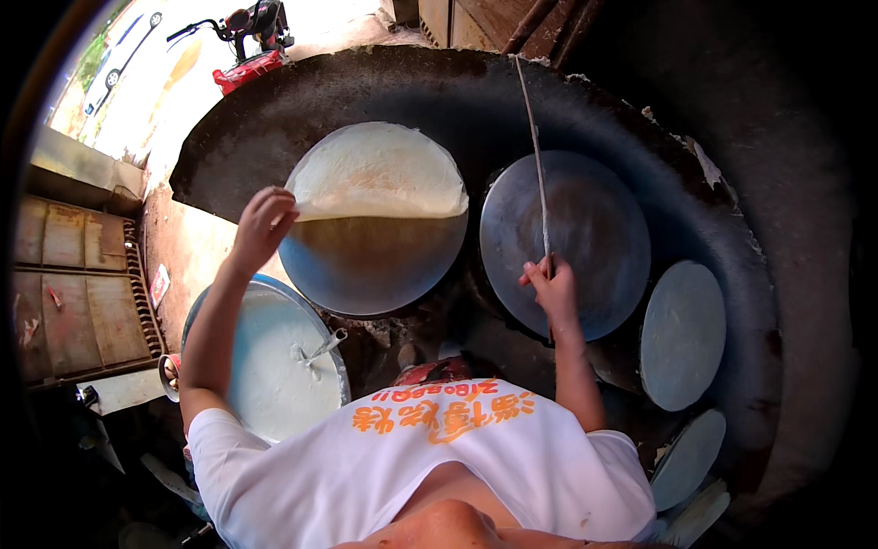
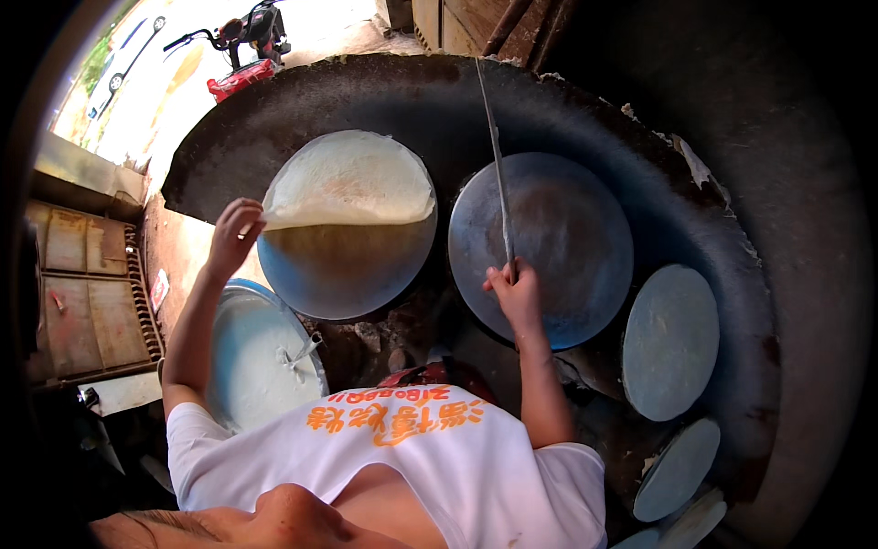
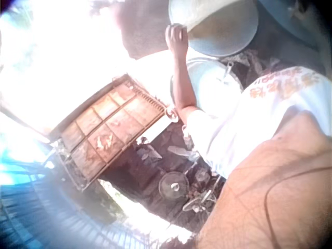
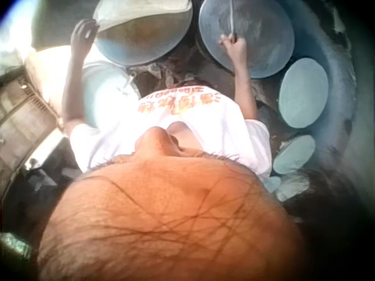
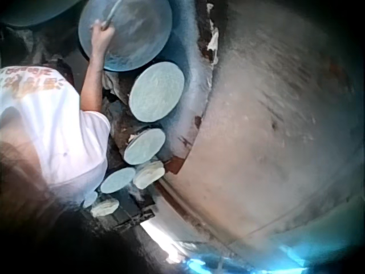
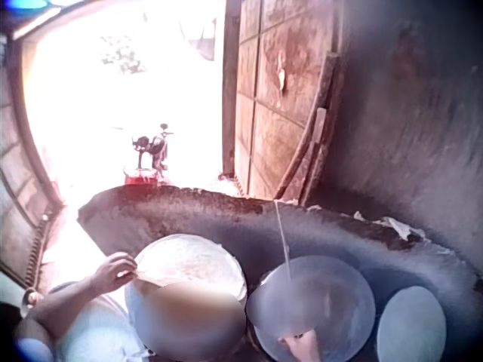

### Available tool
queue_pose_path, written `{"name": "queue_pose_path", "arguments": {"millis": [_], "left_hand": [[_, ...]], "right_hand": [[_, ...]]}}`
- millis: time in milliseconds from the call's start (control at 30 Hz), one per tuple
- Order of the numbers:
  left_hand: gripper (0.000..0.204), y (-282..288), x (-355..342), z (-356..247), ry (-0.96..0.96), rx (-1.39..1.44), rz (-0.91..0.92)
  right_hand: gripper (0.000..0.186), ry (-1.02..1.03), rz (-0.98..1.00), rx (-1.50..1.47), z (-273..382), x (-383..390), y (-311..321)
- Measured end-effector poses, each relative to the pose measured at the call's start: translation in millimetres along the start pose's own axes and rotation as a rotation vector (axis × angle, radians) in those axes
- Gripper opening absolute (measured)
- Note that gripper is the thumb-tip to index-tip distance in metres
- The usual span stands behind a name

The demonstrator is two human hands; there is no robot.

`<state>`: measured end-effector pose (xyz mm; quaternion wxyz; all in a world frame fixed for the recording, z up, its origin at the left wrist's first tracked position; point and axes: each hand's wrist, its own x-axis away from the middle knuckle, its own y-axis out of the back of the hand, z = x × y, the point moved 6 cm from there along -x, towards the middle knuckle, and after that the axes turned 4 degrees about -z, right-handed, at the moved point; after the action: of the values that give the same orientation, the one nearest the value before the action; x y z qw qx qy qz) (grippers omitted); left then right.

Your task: The person spreads batter onto heated circular plates using a ladle and a stick to form thin sheets, then peels the cooked sheets off by hand and stacks them.

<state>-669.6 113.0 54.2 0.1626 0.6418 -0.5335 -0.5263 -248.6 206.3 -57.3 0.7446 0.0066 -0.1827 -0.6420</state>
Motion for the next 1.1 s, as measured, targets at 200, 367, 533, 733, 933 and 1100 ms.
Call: {"name": "queue_pose_path", "arguments": {"millis": [200,367,533,733,933,1100], "left_hand": [[0.013,22,-55,14,-0.016,0.044,0.038],[0.012,19,-120,17,-0.037,-0.038,0.107],[0.011,21,-182,-29,-0.204,-0.128,0.204],[0.015,39,-158,-101,-0.299,-0.313,0.237],[0.022,-21,25,-110,0.058,-0.075,0.246],[0.022,-118,109,-131,-0.019,0.098,0.494]], "right_hand": [[0.027,0.018,0.081,-0.021,13,-12,-8],[0.026,0.041,0.170,-0.143,8,-40,-24],[0.025,0.057,0.154,-0.238,-5,-69,-57],[0.051,-0.210,0.206,-0.467,12,-76,-69],[0.052,0.149,0.025,-0.143,20,-116,-65],[0.028,0.385,-0.095,0.279,31,-66,-68]]}}
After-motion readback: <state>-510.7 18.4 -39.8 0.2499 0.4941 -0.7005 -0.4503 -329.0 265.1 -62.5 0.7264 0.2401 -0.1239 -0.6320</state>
